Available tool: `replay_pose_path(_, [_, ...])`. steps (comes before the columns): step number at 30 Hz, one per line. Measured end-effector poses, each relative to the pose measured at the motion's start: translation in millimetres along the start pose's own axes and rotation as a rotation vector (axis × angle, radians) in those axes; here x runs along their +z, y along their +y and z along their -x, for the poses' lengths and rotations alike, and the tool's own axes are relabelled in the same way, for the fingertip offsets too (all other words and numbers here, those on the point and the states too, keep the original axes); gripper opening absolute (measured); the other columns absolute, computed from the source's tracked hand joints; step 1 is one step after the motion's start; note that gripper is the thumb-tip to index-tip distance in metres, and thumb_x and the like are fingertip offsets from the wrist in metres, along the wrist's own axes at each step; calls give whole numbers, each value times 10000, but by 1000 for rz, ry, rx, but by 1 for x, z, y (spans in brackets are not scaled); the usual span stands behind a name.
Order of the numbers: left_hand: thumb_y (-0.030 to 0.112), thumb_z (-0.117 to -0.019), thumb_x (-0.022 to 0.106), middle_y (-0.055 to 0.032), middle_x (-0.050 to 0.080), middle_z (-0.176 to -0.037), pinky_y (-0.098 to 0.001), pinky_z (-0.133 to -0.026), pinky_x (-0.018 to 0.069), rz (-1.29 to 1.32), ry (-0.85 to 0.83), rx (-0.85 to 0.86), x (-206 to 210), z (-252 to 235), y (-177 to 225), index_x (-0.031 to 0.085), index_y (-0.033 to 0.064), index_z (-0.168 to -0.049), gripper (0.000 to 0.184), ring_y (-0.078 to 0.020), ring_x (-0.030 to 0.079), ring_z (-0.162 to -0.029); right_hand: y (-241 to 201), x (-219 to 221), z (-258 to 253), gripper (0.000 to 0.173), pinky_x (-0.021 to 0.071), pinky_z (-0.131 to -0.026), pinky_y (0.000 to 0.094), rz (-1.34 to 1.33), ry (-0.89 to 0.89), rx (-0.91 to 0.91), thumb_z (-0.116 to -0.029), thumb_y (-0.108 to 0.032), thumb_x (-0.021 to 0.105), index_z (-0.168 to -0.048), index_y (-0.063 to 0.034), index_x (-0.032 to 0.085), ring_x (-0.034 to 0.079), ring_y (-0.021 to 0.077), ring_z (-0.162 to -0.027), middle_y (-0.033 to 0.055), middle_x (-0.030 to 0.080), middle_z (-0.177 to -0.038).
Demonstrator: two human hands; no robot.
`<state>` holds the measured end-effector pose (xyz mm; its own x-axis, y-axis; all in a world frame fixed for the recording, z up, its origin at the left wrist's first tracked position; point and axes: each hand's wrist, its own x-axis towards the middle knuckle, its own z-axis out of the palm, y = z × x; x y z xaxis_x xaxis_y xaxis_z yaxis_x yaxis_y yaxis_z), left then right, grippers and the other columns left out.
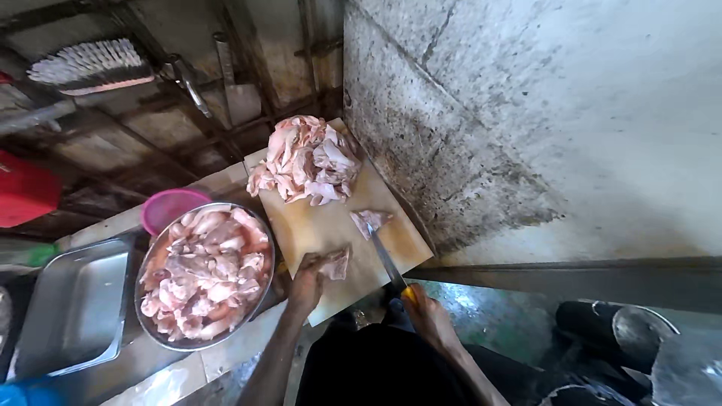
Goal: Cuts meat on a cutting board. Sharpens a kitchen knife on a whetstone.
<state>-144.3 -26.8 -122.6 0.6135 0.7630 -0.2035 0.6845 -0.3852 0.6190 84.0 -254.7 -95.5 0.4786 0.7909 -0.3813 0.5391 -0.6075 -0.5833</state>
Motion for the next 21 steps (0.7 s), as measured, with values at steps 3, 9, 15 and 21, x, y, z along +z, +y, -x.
replay_pose_path(3, [47, -926, 647, -198, 658, -1226, -377, -940, 596, 174, 324, -183, 31, 30, -17, 631, -5, -1333, 410, -242, 690, -1074, -8, 1, -1, 422, 590, -767, 523, 78, -101, 31, -1043, -393, 518, -1344, -107, 592, 725, 320, -833, 140, 721, -915])
replay_pose_path(9, [223, -930, 728, -220, 625, -1283, -394, -998, 565, 131, 399, -316, 34, 32, 10, 646, -20, -1261, 419, -289, 650, -1164, -55, 14, -22, 454, 576, -857, 572, 317, -319, -79, -1063, -415, 456, -1440, -173, 524, 721, 377, -1007, 171, 720, -1138])
replay_pose_path(15, [204, -915, 734, -119, 699, -1127, -435, -965, 567, -41, 452, -181, 53, 8, 15, 767, 83, -1028, 169, -307, 657, -1106, -94, 23, -24, 455, 582, -810, 576, 605, -377, -66, -1100, -373, 359, -1474, -132, 459, 714, 411, -1001, 197, 672, -1237])
replay_pose_path(21, [193, -942, 675, -48, 723, -1138, -378, -973, 558, -51, 372, -197, 60, 2, 13, 793, 131, -975, 137, -239, 650, -1139, -81, 10, -2, 449, 584, -815, 582, 675, -428, 25, -1113, -342, 367, -1493, -114, 435, 711, 445, -994, 231, 672, -1221])
